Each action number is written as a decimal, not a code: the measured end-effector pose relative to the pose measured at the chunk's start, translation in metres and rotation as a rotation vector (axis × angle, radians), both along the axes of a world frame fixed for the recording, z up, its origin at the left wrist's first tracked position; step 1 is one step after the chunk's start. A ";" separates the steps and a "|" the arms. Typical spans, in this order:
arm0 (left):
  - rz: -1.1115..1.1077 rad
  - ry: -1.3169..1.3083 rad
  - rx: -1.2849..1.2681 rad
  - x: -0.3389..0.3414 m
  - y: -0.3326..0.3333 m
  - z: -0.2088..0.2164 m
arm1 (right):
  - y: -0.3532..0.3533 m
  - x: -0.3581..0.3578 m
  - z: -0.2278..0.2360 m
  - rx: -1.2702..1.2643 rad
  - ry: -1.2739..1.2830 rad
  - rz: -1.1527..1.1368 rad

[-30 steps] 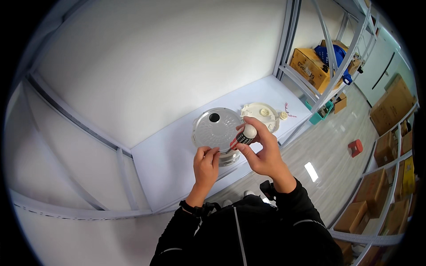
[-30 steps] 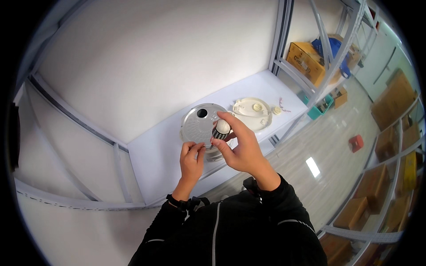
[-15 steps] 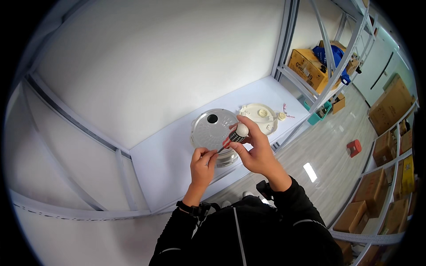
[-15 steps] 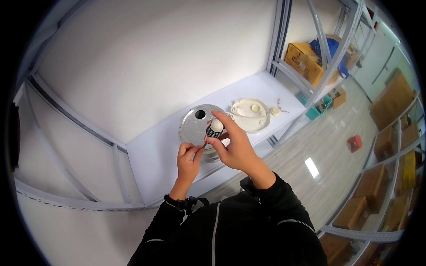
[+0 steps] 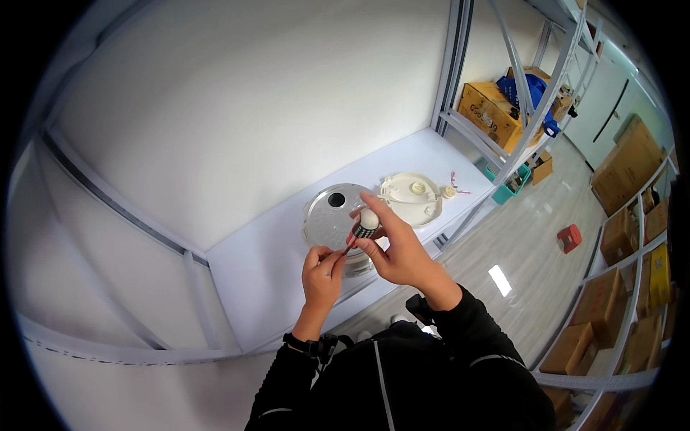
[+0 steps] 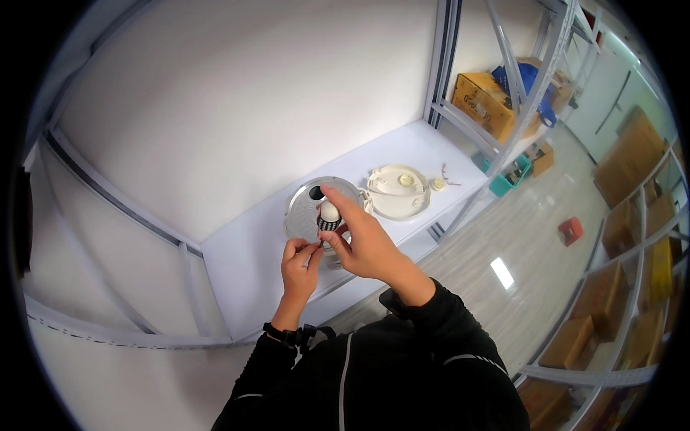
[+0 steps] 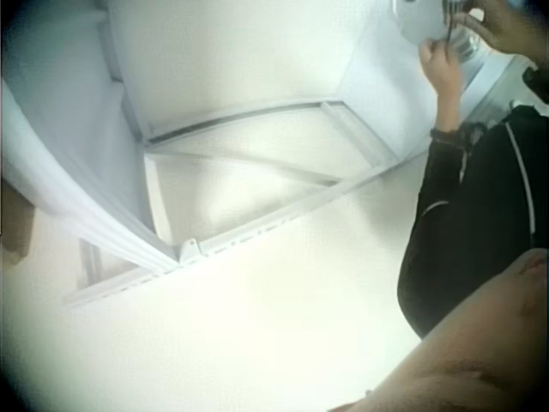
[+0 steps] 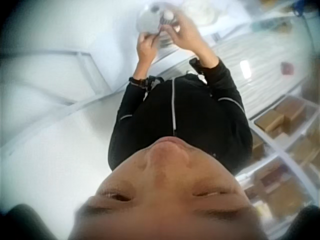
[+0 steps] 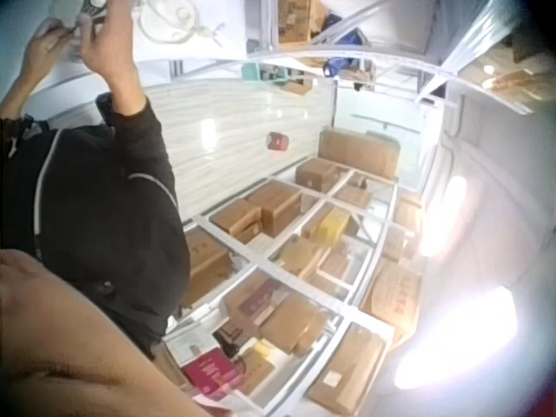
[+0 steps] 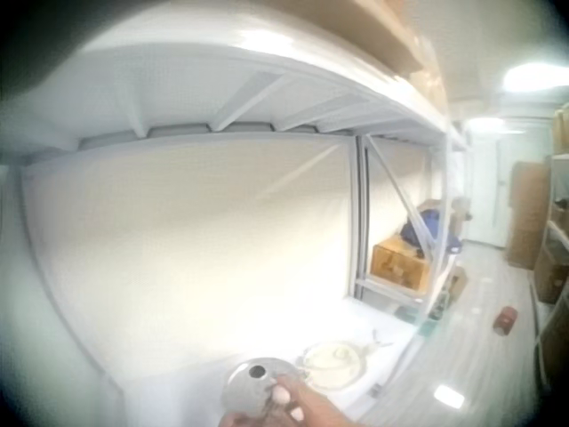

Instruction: The person assembles a white plastic appliance on a workbench. They use a screwdriver to tighten screws into the base, attach a circular component, and secure the parts together.

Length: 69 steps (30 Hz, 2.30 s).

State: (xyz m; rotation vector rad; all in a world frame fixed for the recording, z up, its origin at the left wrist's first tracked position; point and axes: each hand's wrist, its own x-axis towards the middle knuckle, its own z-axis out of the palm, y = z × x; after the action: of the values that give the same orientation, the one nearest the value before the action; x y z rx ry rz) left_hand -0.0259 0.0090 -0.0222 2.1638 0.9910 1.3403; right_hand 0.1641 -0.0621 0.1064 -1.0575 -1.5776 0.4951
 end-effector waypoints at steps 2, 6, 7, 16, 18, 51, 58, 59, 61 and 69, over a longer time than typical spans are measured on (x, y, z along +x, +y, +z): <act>-0.002 -0.004 -0.003 0.000 0.000 0.000 | 0.000 -0.002 -0.001 0.011 0.012 0.017; -0.002 -0.008 0.002 0.001 0.000 -0.003 | 0.000 -0.001 -0.002 0.043 -0.014 0.008; -0.002 -0.011 0.000 0.001 0.000 -0.003 | 0.001 -0.001 -0.002 0.045 -0.015 0.006; 0.008 -0.016 0.007 0.001 0.001 -0.008 | 0.005 -0.005 -0.001 0.045 -0.043 0.018; 0.012 -0.012 0.008 0.001 0.001 -0.007 | 0.006 -0.006 0.001 0.048 -0.060 -0.011; 0.035 -0.013 0.039 0.002 0.004 -0.010 | 0.023 -0.035 0.031 0.219 -0.072 -0.213; 0.029 -0.023 0.003 0.001 0.003 -0.010 | 0.014 -0.020 0.025 0.098 -0.300 -0.298; 0.030 -0.027 0.000 0.002 0.002 -0.009 | 0.014 -0.021 0.025 0.152 -0.299 -0.309; 0.026 -0.024 0.028 0.002 0.003 -0.006 | 0.019 -0.023 0.027 0.306 -0.279 -0.334; 0.019 -0.038 0.019 0.000 0.004 -0.009 | 0.015 -0.026 0.014 0.130 -0.184 -0.160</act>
State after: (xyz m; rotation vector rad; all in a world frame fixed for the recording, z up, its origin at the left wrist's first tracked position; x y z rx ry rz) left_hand -0.0255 0.0127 -0.0317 2.1397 0.9906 1.3996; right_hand 0.1383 -0.0467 0.1208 -1.1439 -1.6447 0.1879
